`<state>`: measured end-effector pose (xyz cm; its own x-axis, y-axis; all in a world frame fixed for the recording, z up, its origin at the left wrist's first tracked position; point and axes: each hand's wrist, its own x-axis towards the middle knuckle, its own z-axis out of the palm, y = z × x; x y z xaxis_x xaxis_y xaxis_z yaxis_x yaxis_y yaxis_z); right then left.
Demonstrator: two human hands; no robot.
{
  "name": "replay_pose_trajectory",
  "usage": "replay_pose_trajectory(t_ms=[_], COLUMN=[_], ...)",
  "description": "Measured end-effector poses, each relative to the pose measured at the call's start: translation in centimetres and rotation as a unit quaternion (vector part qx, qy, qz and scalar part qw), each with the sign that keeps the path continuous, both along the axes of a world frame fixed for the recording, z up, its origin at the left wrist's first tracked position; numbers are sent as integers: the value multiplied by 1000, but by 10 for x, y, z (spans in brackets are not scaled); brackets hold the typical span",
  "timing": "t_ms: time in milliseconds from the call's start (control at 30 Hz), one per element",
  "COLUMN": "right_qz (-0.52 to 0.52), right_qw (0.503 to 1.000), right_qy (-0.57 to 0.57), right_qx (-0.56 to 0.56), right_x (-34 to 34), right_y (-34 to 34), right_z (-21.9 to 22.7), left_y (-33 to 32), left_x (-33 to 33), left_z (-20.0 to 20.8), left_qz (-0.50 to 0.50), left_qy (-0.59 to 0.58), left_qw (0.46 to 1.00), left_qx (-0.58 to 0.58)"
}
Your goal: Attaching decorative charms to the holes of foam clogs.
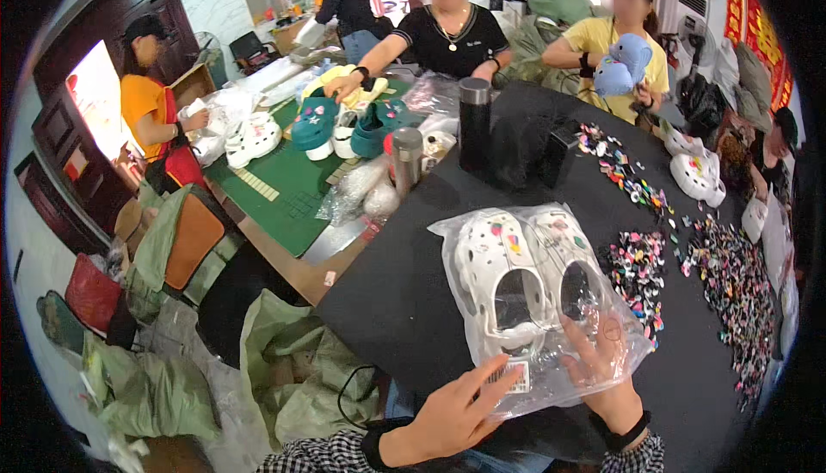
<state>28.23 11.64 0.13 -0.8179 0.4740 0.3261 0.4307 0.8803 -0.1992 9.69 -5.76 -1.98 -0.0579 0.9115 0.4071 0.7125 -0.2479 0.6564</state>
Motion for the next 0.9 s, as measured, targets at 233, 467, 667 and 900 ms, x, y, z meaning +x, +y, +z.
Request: replay_pose_trajectory(t_ms=[233,467,667,900], right_qz=[0,9,28,81], right_qw=[999,995,996,997], right_qy=[-30,-71,-70,-18], right_qx=[38,63,39,-1], right_x=[-19,-34,-33,-34], right_y=[4,6,15,19], right_z=[7,6,-4,-3], left_y=[1,3,5,10], left_x=[1,1,0,2], left_z=[-4,-9,-12,-19], left_qz=[-3,-37,-73,-81], left_qy=[-20,10,11,-12], left_qw=[1000,999,997,996], left_qx=[5,-16,-37,-37])
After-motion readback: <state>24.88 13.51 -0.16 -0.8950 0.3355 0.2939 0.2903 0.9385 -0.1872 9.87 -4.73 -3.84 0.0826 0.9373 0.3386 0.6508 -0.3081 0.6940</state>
